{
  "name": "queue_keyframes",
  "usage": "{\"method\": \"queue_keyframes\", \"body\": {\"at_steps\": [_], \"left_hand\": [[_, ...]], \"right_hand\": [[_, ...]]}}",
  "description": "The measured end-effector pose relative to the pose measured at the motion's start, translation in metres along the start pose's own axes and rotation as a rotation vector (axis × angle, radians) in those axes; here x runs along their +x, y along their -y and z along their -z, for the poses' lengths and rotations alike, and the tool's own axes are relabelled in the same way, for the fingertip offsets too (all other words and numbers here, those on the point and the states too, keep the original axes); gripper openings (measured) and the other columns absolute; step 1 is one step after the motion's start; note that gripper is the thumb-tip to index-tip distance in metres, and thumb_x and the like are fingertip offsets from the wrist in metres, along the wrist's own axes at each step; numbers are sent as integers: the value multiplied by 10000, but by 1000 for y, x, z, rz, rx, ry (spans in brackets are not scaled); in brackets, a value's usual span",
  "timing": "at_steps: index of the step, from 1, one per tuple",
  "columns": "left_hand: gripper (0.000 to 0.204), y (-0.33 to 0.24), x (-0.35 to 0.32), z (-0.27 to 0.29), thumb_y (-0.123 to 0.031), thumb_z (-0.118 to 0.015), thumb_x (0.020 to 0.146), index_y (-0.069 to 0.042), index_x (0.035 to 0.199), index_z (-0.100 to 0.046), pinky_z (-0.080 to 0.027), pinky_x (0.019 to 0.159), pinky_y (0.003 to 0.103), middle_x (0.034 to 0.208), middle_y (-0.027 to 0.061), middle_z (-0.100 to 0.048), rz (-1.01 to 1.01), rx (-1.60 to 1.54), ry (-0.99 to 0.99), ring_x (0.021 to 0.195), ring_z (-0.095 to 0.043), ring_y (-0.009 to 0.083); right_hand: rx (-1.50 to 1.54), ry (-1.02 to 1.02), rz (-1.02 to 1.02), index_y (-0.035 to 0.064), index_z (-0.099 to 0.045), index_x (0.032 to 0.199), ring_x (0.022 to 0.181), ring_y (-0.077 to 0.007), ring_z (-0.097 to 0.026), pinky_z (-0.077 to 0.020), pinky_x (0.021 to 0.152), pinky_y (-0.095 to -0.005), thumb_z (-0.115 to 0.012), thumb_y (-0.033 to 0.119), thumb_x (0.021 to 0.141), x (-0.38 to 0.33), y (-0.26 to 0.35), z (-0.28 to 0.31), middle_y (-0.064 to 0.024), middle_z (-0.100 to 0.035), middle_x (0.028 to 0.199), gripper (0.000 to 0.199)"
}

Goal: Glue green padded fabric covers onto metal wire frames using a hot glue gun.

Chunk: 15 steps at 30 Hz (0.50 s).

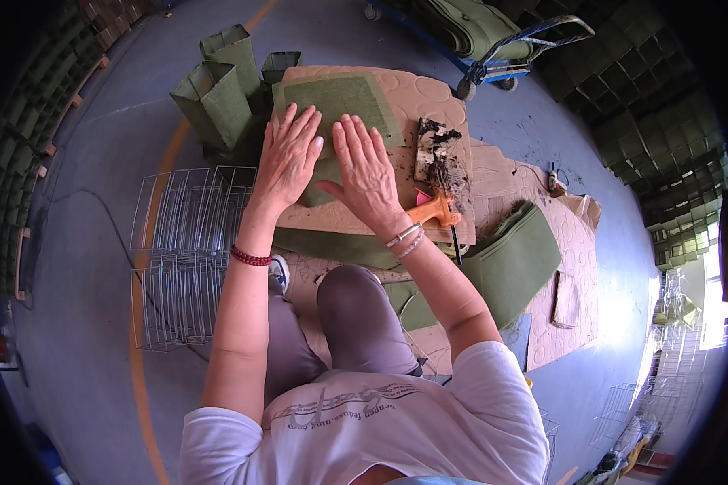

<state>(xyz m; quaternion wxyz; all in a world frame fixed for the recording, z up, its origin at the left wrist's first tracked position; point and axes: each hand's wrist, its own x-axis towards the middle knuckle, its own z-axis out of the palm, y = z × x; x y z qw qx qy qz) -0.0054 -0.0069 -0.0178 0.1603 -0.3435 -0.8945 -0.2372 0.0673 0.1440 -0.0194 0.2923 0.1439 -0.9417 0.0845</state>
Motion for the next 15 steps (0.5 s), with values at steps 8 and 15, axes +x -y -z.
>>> {"method": "queue_keyframes", "body": {"at_steps": [8, 15], "left_hand": [[568, 9, 16, 21, -456, -260, 982, -78, 1390, -371, -117, 1123, 493, 1472, 52, -312, 44, -142, 190, 1400, -172, 224], [615, 63, 81, 10, -494, -314, 962, -33, 1360, -400, -178, 1125, 396, 1431, 112, -373, 43, -100, 18, 1372, -249, 249]], "right_hand": [[-65, -47, -116, -31, -292, 1380, 1350, -315, -275, -230, 1098, -457, -714, 418, 691, -15, -29, 10, -183, -320, 1429, 924], [19, -170, -284, -54, -198, 1404, 1355, -345, -253, -210, 1100, -458, -697, 395, 748, -28, -10, 2, -246, -253, 1444, 939]]}}
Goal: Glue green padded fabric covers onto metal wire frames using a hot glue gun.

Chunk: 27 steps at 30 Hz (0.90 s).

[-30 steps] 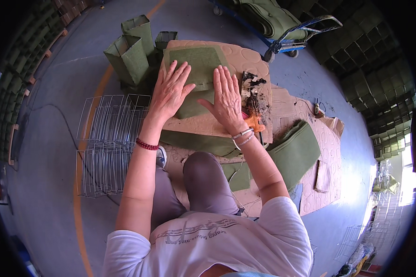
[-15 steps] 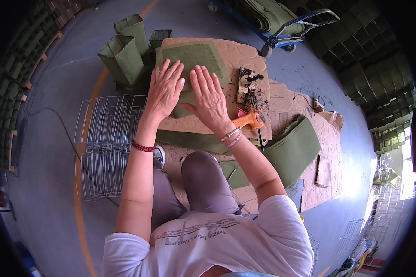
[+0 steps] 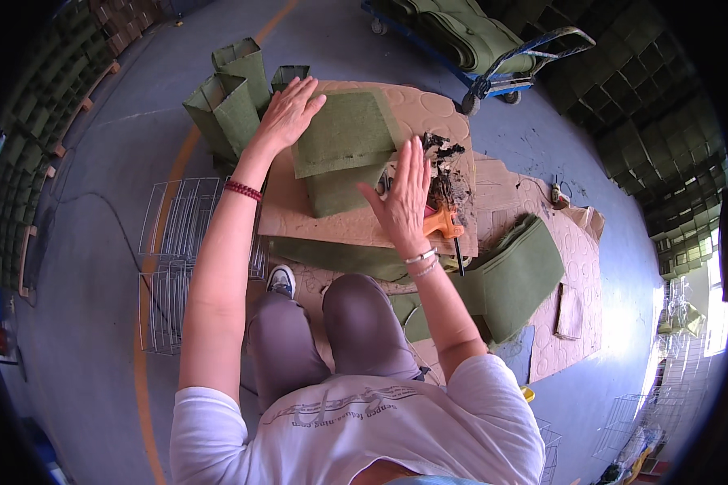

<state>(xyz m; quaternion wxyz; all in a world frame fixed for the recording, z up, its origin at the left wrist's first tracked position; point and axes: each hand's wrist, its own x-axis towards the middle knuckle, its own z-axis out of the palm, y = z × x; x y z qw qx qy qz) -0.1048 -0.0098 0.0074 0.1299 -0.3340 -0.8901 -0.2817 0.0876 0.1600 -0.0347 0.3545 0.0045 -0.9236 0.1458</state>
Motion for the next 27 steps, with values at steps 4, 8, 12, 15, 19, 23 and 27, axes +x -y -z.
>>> {"method": "queue_keyframes", "body": {"at_steps": [4, 8, 12, 15, 19, 23, 27], "left_hand": [[544, 5, 4, -7, -430, -356, 964, -12, 1291, -480, -321, 1052, 373, 1342, 153, -471, 27, -43, 65, 1268, -409, 311], [457, -17, -2, -8, -340, -400, 958, 8, 1226, -529, -406, 972, 388, 1203, 190, -565, 45, -34, -1, 1138, -517, 342], [408, -60, -35, 11, -275, -420, 953, 58, 1144, -558, -476, 814, 455, 1059, 259, -595, 203, 162, 36, 964, -580, 388], [421, -78, -66, 13, -294, -466, 942, 47, 1174, -553, -465, 825, 457, 1088, 288, -577, 308, 140, 30, 929, -597, 409], [460, -73, -69, 21, -310, -503, 929, 42, 1224, -514, -446, 923, 416, 1222, 227, -543, 142, 365, -323, 1143, -516, 372], [552, -112, -57, 6, -398, -467, 935, 37, 1274, -473, -283, 1078, 437, 1322, 217, -467, -176, 49, -243, 1301, -365, 325], [638, -112, -68, -33, -488, -386, 937, 11, 1333, -411, -195, 1097, 518, 1387, 175, -410, -124, 183, -98, 1337, -308, 308]], "right_hand": [[772, 123, -458, -82, -90, 1414, 1372, -372, -188, -198, 1112, -398, -601, 390, 869, -46, -1, -43, -296, -180, 1456, 884], [880, 111, -479, -58, -53, 1429, 1390, -347, -153, -174, 1119, -369, -529, 412, 906, -50, -13, -69, -284, -146, 1475, 849], [884, 137, -417, -61, -89, 1425, 1373, -317, -214, -213, 1101, -347, -490, 372, 927, -20, -59, -77, -270, -210, 1459, 772], [927, 154, -462, -47, -234, 1401, 1248, -313, -409, -348, 1009, -354, -535, 346, 910, -20, -85, -68, -268, -361, 1381, 698], [448, -228, -651, -13, -546, 1078, 754, -279, -617, -484, 722, -375, -641, 248, 847, -58, -105, -48, -175, -636, 955, 361], [22, -66, -921, 4, -578, 903, 738, -288, -636, -495, 662, -375, -679, 346, 805, -139, -130, -39, -132, -641, 760, 370], [105, -21, -1013, -15, -669, 704, 626, -272, -656, -507, 651, -356, -643, 511, 790, -154, -133, -55, -121, -638, 572, 534]]}}
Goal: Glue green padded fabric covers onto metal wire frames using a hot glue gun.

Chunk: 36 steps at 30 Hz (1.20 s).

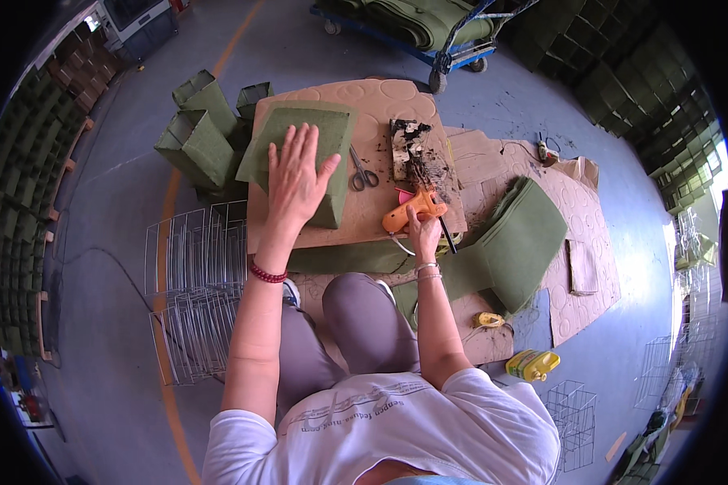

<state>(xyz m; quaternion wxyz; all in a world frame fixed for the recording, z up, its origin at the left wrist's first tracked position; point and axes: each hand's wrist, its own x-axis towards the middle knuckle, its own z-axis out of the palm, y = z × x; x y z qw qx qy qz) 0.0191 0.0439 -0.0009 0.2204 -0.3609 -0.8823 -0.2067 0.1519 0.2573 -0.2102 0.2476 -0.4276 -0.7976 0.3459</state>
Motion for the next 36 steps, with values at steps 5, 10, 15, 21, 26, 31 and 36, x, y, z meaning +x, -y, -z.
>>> {"method": "queue_keyframes", "body": {"at_steps": [5, 10, 15, 21, 26, 31, 36], "left_hand": [[612, -7, -6, -1, -450, -431, 920, 11, 1322, -420, -167, 1087, 556, 1385, 162, -415, 8, 70, -2, 1338, -303, 303], [569, -16, -11, -5, -384, -477, 900, 16, 1303, -437, -155, 1084, 566, 1373, 160, -426, 0, 25, -22, 1339, -296, 306], [544, -13, -22, -2, -315, -501, 881, 17, 1306, -434, -149, 1090, 561, 1385, 142, -417, 58, 81, -69, 1338, -297, 286], [563, -16, -38, -6, -315, -516, 866, 25, 1305, -424, -122, 1100, 543, 1376, 146, -422, 84, -5, -98, 1325, -311, 279], [585, -21, -35, -5, -324, -513, 862, 31, 1316, -409, -110, 1109, 532, 1390, 151, -406, 114, -20, -98, 1339, -292, 278], [588, -22, -28, -10, -311, -517, 859, 40, 1318, -406, -102, 1106, 549, 1396, 159, -395, 138, -14, -142, 1351, -271, 284], [602, -23, -28, -8, -316, -528, 863, 47, 1325, -394, -124, 1102, 554, 1403, 168, -380, 200, 21, -168, 1363, -246, 293]], "right_hand": [[-217, -105, -76, -44, -659, 723, 749, -341, -651, -506, 697, -407, -662, 667, 657, 11, 17, -6, -196, -659, 711, 714], [-152, -221, -113, -52, -654, 806, 852, -393, -623, -485, 757, -443, -704, 629, 617, 12, 26, -22, -249, -647, 829, 709], [470, 119, -261, 7, -566, 1112, 778, -262, -617, -500, 655, -362, -763, 351, 647, 24, 33, -11, -120, -626, 893, 611], [1311, 477, -556, 43, -521, 1034, 741, -185, -615, -532, 611, -345, -691, 110, 728, 23, -2, 11, -79, -582, 879, 356], [1102, 141, -160, 48, -485, 992, 690, -208, -620, -532, 599, -349, -624, 109, 770, 8, 23, 42, -73, -576, 774, 268], [1095, 216, -85, 31, -507, 952, 595, -185, -582, -496, 546, -308, -633, 117, 771, 10, 49, 85, -77, -585, 723, 237], [1223, 453, -87, 28, -485, 1018, 587, -184, -583, -495, 530, -304, -522, 276, 936, -30, 88, 114, -102, -600, 765, 264]]}}
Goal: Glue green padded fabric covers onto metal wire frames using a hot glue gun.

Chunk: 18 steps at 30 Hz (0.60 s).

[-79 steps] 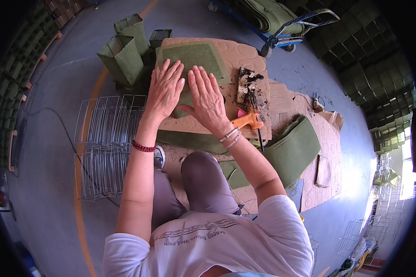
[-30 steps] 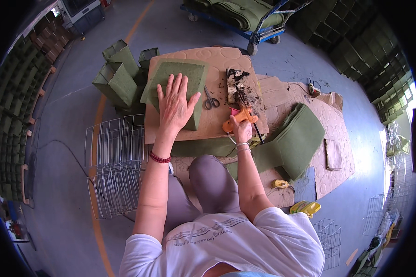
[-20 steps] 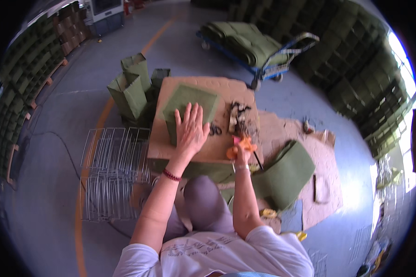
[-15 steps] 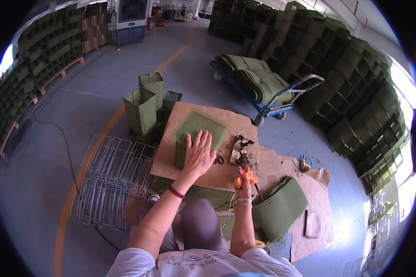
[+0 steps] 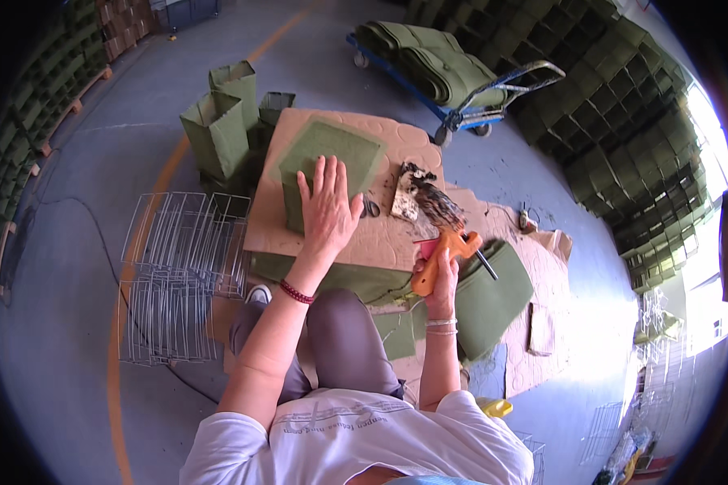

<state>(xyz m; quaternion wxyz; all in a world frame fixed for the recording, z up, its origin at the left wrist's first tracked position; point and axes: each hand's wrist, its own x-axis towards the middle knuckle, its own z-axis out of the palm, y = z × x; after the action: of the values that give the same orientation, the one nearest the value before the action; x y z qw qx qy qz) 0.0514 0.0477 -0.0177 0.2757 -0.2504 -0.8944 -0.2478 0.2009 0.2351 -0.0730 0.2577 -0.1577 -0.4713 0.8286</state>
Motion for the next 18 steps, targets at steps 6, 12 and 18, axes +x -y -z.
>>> {"method": "queue_keyframes", "body": {"at_steps": [6, 12, 18], "left_hand": [[612, -2, -6, -6, -303, -527, 868, 52, 1339, -363, -129, 1104, 547, 1419, 173, -346, -19, -13, 33, 1372, -215, 293], [612, -3, -9, -1, -284, -506, 869, 59, 1349, -340, -136, 1108, 534, 1415, 178, -344, -19, -7, 62, 1364, -225, 294], [610, -3, -7, 0, -279, -496, 870, 63, 1349, -335, -132, 1112, 525, 1412, 182, -344, -27, 0, 69, 1363, -227, 294]], "right_hand": [[-71, 146, -88, 40, -489, 1055, 582, -190, -572, -490, 523, -303, -483, 328, 953, -23, -8, -16, -110, -609, 788, 305], [-93, 153, -181, 24, -505, 1011, 586, -177, -580, -494, 529, -295, -492, 342, 947, -21, -20, -25, -109, -613, 774, 325], [-57, 120, -208, 33, -507, 978, 559, -169, -564, -486, 509, -299, -513, 343, 937, -8, -25, -32, -88, -587, 727, 313]]}}
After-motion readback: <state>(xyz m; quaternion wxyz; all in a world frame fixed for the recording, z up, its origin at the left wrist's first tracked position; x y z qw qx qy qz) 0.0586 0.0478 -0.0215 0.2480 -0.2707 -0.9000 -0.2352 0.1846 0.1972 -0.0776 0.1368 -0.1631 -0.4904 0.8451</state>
